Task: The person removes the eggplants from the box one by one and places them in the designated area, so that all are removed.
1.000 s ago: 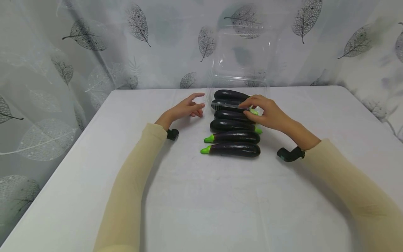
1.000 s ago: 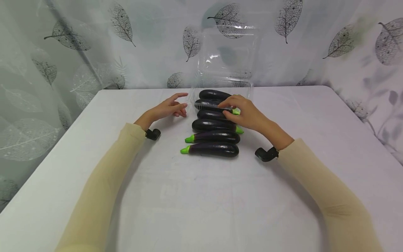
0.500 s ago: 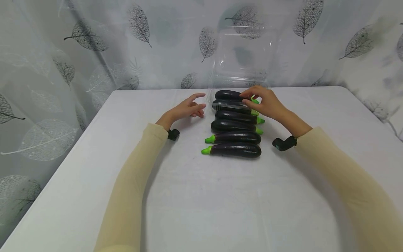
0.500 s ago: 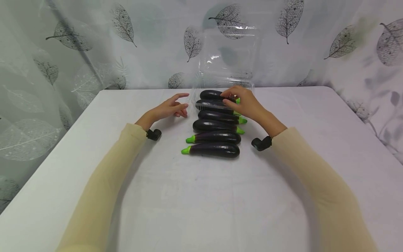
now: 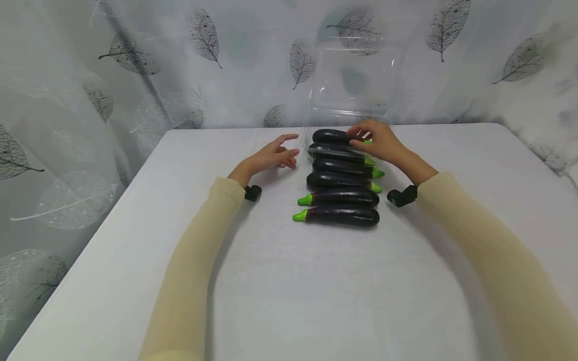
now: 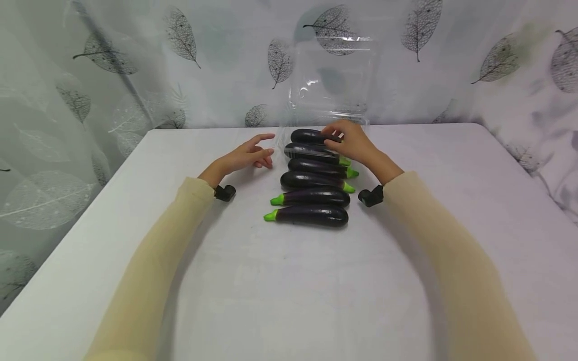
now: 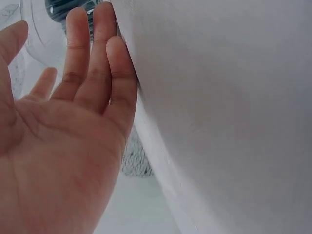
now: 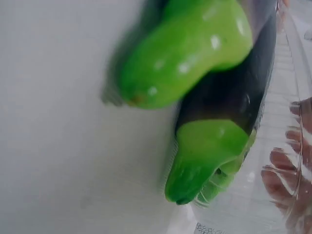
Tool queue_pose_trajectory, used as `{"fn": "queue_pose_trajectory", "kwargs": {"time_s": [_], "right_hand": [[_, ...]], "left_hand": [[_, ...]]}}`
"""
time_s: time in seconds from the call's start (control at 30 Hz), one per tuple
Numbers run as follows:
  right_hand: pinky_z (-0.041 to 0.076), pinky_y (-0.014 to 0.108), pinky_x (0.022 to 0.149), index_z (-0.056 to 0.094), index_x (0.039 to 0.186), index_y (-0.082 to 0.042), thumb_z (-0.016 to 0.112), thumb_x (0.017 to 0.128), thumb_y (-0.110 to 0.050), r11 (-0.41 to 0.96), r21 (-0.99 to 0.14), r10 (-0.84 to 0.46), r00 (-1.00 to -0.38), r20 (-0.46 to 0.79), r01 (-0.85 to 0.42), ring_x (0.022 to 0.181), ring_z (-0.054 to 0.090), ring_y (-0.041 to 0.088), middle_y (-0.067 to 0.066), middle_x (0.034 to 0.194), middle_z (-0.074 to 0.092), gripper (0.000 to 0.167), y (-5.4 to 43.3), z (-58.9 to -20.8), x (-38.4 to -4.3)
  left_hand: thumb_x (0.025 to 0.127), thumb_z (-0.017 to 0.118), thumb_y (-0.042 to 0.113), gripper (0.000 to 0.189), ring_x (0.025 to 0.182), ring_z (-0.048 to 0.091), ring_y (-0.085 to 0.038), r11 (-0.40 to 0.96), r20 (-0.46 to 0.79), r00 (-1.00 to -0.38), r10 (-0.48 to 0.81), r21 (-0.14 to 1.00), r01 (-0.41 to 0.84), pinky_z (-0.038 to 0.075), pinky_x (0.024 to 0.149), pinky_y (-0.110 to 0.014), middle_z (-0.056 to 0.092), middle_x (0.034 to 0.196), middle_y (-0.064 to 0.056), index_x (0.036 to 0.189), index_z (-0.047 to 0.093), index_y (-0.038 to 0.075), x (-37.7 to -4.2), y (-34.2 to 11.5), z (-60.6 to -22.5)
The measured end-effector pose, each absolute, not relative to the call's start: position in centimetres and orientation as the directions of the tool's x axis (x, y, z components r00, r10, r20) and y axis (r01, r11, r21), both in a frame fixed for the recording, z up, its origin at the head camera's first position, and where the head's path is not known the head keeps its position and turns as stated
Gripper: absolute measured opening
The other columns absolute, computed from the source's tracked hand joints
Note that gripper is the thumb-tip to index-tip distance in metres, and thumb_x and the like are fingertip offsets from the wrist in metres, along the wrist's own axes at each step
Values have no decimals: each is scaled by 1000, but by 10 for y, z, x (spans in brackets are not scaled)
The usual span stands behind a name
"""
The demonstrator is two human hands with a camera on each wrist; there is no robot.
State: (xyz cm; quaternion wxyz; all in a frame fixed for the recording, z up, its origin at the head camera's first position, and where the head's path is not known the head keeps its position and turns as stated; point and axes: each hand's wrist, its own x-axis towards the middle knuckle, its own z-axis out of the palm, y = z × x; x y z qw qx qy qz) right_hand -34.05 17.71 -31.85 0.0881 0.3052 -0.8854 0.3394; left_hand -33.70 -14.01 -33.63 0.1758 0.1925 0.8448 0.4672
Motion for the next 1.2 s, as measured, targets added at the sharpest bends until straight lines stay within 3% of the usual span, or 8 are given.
{"fn": "queue_pose_trajectory", "kwargs": {"time_s": [0.5,0.83,1.2], "right_hand": [[42,56,97,59,123,6,67,90,-2,676,-536,-469,-856,216,-506,119,51,44,26,129,56,35,176,-318,-360],[37,57,102,50,132,9,63,91,-4,716,-519,-493,-865,96,-466,122,46,51,32,135,48,45,172,-317,-367],[39,58,101,49,132,5,61,90,2,727,-582,-447,-894,0,-364,123,48,51,35,136,46,43,170,-314,-363]], "left_hand": [[102,52,32,60,99,66,-23,484,-112,-862,494,859,166,47,81,-26,66,107,-16,154,24,23,-337,-140,-336],[102,53,32,62,97,67,-22,468,-102,-861,498,868,167,47,81,-25,66,104,-15,154,24,20,-338,-138,-338],[102,52,32,61,99,66,-23,472,-97,-859,503,864,179,47,81,-28,66,106,-15,155,23,19,-338,-139,-338]]}}
